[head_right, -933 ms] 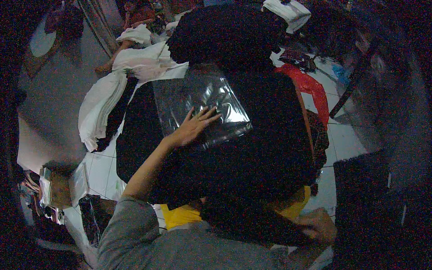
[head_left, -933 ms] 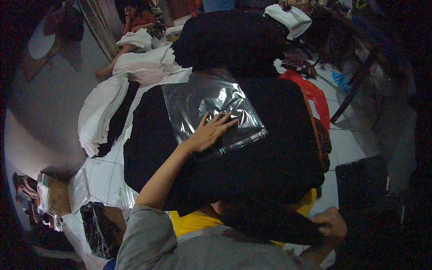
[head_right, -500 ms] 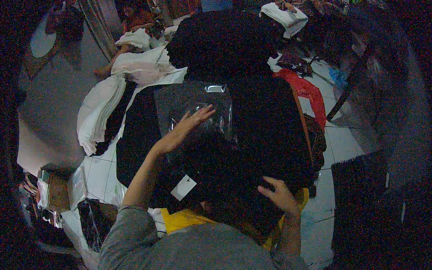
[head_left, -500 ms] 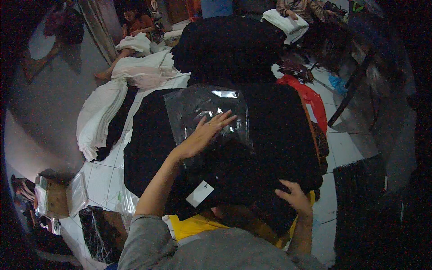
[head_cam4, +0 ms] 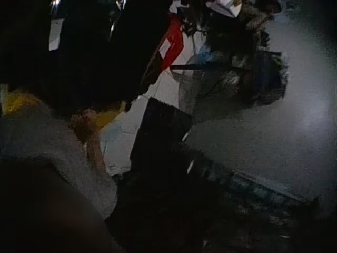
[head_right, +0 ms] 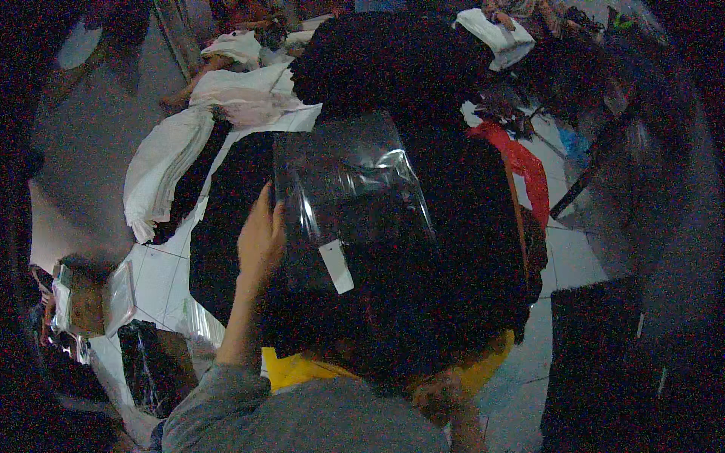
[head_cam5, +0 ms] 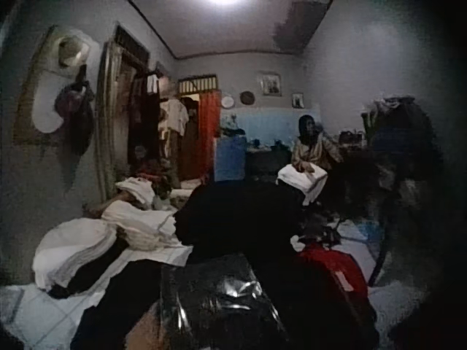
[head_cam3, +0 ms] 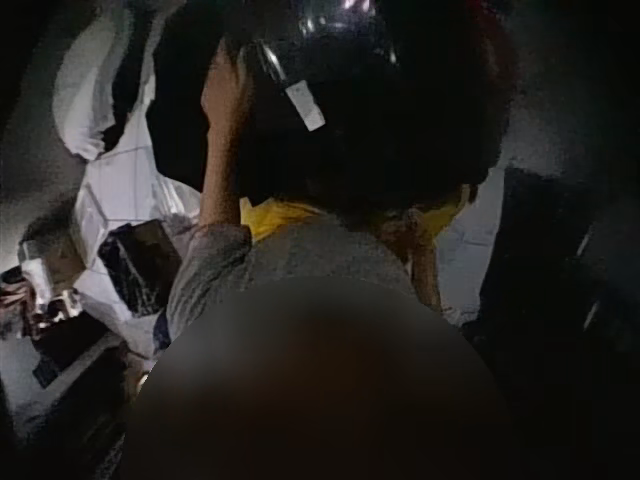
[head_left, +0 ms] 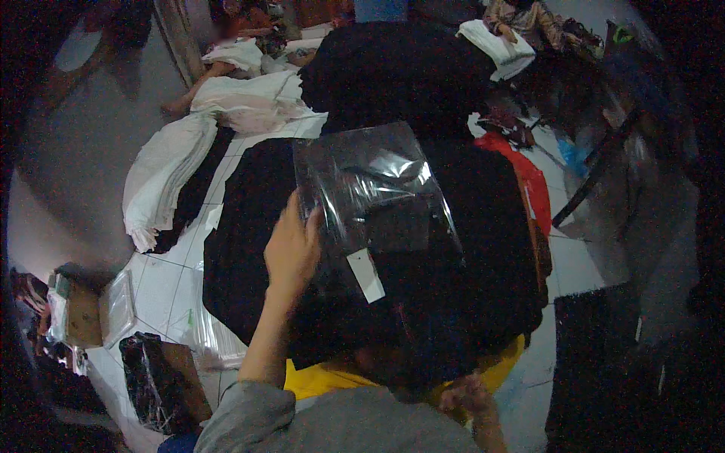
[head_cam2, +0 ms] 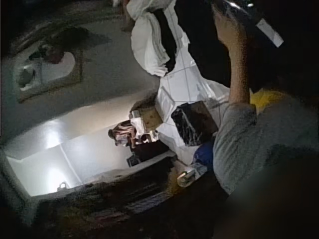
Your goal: The person folds black and white t-shirts and places them into clear plastic bags. They smooth each shirt, fold it neatly, and slide it into a bag before setting the packaged item aside.
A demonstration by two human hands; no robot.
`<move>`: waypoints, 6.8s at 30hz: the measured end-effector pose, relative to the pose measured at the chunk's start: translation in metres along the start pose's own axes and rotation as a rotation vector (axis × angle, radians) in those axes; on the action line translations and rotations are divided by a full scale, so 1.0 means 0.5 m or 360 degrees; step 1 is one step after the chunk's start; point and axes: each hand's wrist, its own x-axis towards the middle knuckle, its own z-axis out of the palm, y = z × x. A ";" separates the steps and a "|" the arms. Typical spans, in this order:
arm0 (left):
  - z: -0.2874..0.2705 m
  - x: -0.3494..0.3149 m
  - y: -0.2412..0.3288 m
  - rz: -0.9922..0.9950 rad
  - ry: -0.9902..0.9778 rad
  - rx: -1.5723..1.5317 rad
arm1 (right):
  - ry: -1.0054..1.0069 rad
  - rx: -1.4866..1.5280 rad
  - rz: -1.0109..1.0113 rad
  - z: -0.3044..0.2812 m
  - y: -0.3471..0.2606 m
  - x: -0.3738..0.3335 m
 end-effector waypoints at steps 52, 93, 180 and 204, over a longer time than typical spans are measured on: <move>0.106 0.119 -0.038 -0.0326 -0.0623 -0.1557 | 0.0175 0.0470 -0.1138 0.200 -0.589 0.408; 0.104 0.081 -0.019 0.0035 -0.0435 -0.0877 | 0.0494 -0.1945 -0.1382 0.100 -0.370 0.085; -0.410 0.112 0.180 0.0941 0.0328 -0.1487 | 0.0458 -0.0612 -0.2076 -0.056 -0.852 -0.131; -0.055 -0.079 -0.174 0.0833 -0.0911 -0.0851 | -0.0136 -0.1244 -0.1416 0.030 -0.391 0.114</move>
